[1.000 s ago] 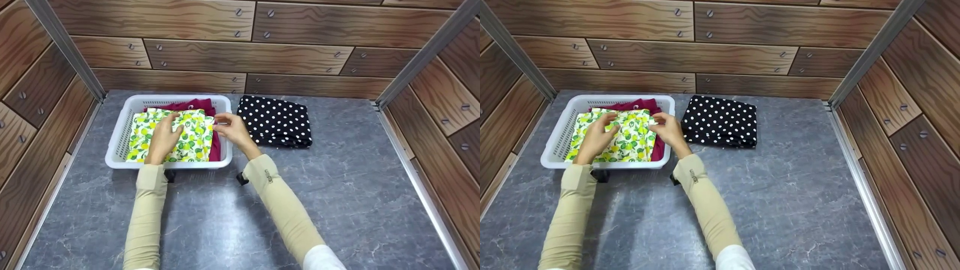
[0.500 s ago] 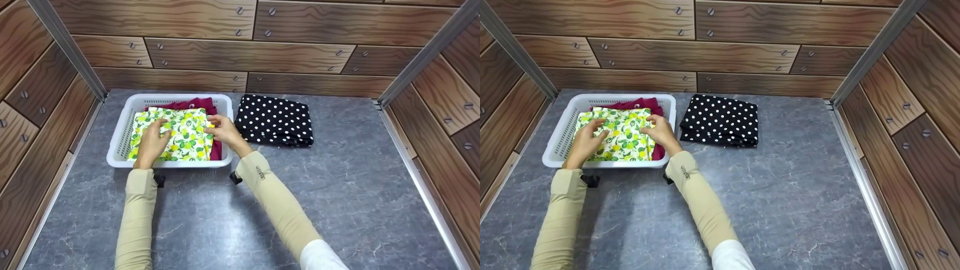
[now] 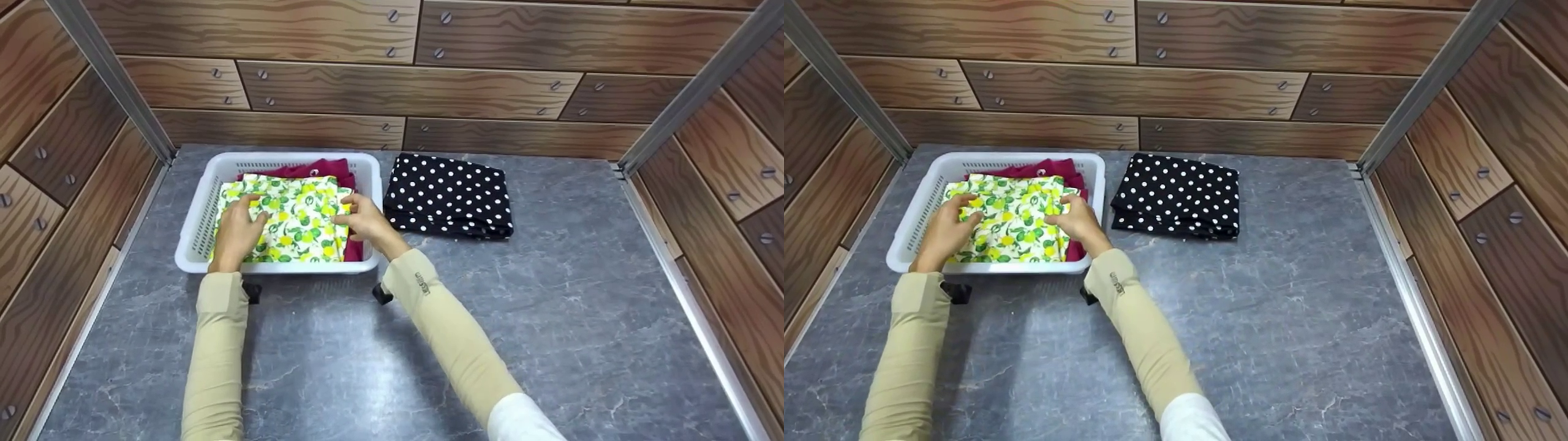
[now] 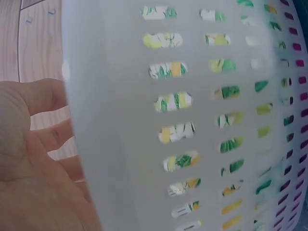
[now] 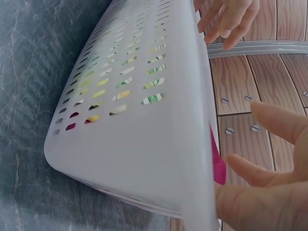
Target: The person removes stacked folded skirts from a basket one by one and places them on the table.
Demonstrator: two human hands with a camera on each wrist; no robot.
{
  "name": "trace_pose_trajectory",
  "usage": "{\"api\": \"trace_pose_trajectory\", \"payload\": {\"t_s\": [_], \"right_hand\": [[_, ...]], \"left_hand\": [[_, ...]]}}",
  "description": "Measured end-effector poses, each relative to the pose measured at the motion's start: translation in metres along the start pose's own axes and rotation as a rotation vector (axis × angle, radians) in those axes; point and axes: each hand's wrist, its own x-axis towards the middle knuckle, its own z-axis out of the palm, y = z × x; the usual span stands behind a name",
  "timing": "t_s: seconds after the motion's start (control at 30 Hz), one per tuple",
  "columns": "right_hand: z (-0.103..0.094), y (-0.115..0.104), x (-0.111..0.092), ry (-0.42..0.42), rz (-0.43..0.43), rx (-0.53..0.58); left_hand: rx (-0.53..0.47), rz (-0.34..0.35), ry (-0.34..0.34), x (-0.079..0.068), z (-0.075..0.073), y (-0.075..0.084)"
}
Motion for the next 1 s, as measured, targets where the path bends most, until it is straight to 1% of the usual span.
{"api": "trace_pose_trajectory", "payload": {"t_s": [0.2, 0.4, 0.53, 0.67, 0.77, 0.9, 1.0], "right_hand": [[0.002, 0.002, 0.0, -0.006, 0.022, -0.012], [0.006, 0.004, 0.001, -0.026, 0.036, -0.06], [0.009, 0.007, 0.002, -0.033, 0.05, -0.067], [0.012, 0.01, 0.002, -0.028, 0.06, -0.078], [0.015, 0.012, 0.003, -0.013, 0.065, -0.094], [0.018, 0.014, 0.006, 0.017, 0.069, -0.093], [0.021, 0.014, 0.006, 0.031, 0.072, -0.083]], "left_hand": [[0.025, -0.025, 0.003, 0.001, -0.003, -0.005], [0.035, -0.051, -0.008, -0.001, -0.006, -0.014], [0.03, -0.099, -0.048, -0.001, -0.006, -0.019], [0.028, -0.16, -0.091, -0.001, -0.005, -0.025], [0.01, -0.206, -0.113, -0.001, -0.004, -0.029], [-0.003, -0.246, -0.124, -0.001, -0.004, -0.032], [0.027, -0.266, -0.109, -0.002, -0.002, -0.033]]}}
